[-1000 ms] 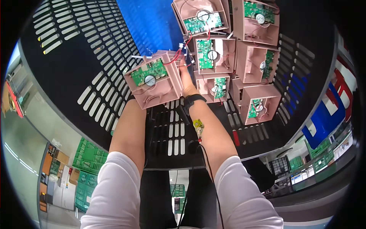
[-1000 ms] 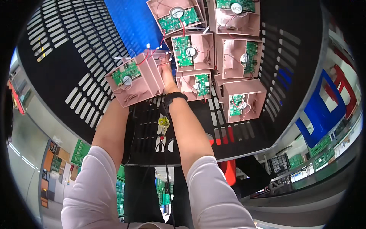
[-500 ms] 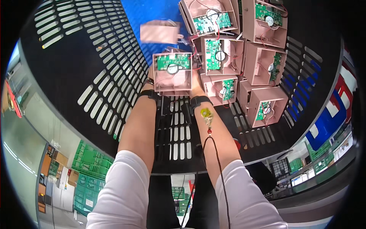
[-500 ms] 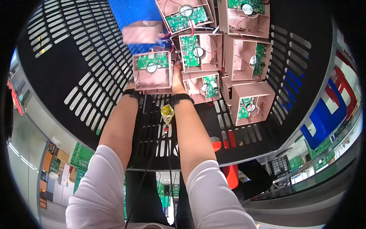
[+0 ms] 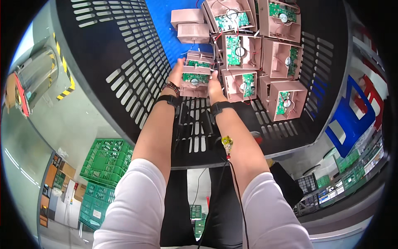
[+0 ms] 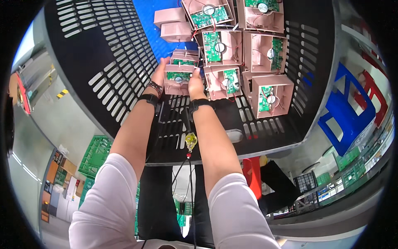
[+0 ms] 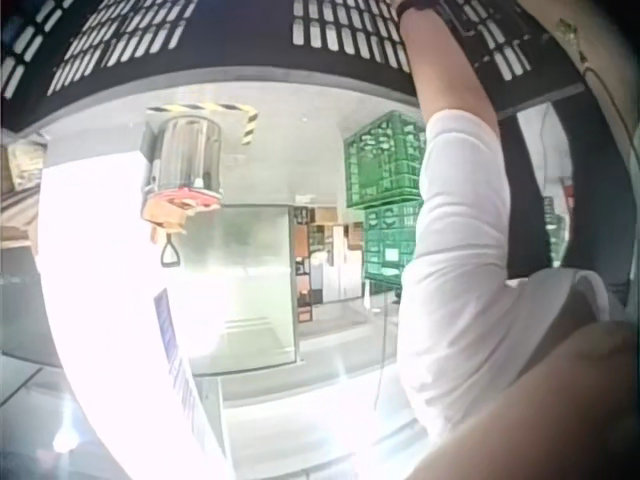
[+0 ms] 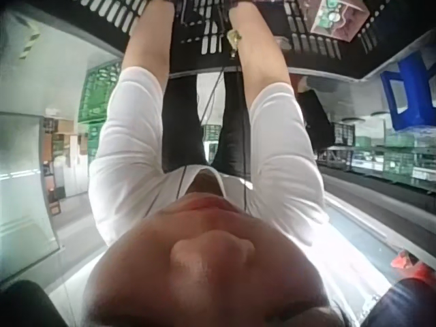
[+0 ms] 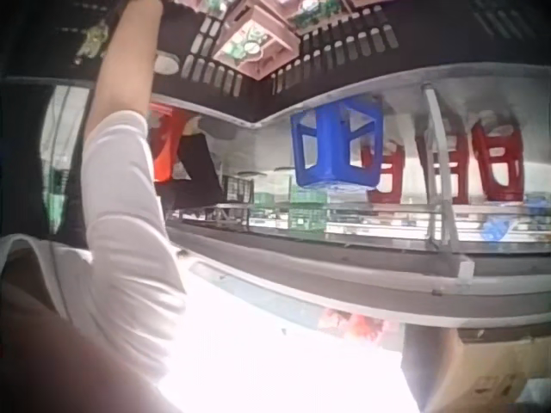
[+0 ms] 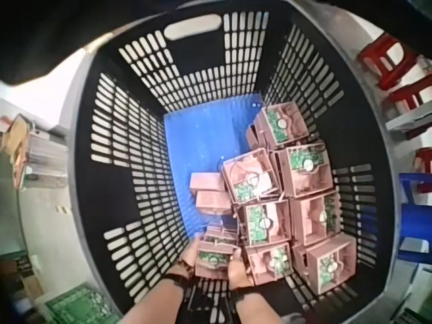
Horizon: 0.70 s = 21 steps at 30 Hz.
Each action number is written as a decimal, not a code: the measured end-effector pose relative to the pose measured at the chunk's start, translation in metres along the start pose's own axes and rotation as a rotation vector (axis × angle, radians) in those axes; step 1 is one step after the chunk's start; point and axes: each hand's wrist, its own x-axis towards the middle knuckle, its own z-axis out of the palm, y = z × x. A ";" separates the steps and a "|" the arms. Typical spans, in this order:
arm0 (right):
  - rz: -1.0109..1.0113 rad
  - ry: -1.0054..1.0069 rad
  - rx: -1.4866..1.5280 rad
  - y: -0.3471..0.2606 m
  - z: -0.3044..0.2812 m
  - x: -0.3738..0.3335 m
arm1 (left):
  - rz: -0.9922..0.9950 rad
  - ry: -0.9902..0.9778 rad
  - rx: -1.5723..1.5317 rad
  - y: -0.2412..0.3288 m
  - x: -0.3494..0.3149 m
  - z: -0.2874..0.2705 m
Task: Organizing electronics components in cardboard holders from an assembly line into a transport basket.
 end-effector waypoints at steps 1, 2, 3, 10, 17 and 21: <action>-0.020 -0.002 -0.001 0.016 -0.007 0.013 | 0.071 -0.007 0.211 0.002 -0.005 0.013; -0.035 -0.009 -0.002 0.023 -0.013 0.018 | 0.140 -0.007 0.426 0.003 -0.008 0.019; -0.028 -0.032 0.005 0.013 -0.010 -0.004 | 0.135 0.011 0.442 0.004 -0.012 0.007; -0.775 -0.261 -0.868 -0.088 -0.128 -0.193 | 0.336 -0.081 1.165 0.041 0.019 0.006; -1.204 0.031 -1.276 -0.052 -0.211 -0.200 | -0.030 -0.171 1.431 0.035 0.066 0.045; -1.240 0.092 -1.239 -0.045 -0.207 -0.197 | -0.123 -0.213 1.350 0.009 0.074 0.034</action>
